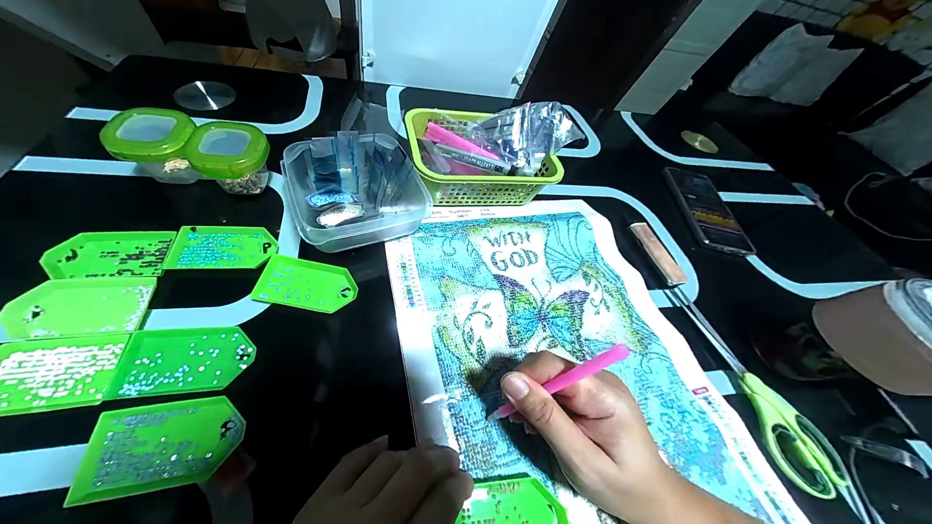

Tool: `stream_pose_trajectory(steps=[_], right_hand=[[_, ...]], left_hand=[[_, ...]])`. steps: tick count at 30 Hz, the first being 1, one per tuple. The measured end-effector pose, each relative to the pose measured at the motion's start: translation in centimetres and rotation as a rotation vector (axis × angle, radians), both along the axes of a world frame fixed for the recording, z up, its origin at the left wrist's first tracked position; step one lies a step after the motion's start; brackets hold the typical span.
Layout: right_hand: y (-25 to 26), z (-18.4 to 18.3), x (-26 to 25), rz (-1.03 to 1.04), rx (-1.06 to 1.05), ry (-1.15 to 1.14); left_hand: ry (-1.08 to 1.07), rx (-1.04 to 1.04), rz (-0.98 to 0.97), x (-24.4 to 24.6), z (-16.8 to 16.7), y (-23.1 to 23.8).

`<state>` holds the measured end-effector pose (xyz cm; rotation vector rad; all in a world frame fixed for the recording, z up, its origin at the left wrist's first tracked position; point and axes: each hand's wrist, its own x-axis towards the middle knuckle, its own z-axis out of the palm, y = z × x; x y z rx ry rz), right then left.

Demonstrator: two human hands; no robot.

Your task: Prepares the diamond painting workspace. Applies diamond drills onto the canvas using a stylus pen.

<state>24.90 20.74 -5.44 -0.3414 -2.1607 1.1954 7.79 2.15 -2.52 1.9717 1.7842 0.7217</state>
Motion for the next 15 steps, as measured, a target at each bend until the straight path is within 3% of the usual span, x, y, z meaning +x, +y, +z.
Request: stream_pose_trajectory(steps=[7,12,15], right_hand=[[-0.08,0.48,-0.22,0.016,0.209,-0.037],[0.41,0.23,0.03,-0.01,-0.055,-0.002],[0.51,0.19,0.22,-0.024,-0.082,0.021]], left_hand=[[0.0,-0.004,-0.003,-0.02,0.09,0.08],[-0.009,-0.016,-0.009,-0.08,0.05,0.07],[-0.013,-0.014,-0.009,-0.09,0.01,0.02]])
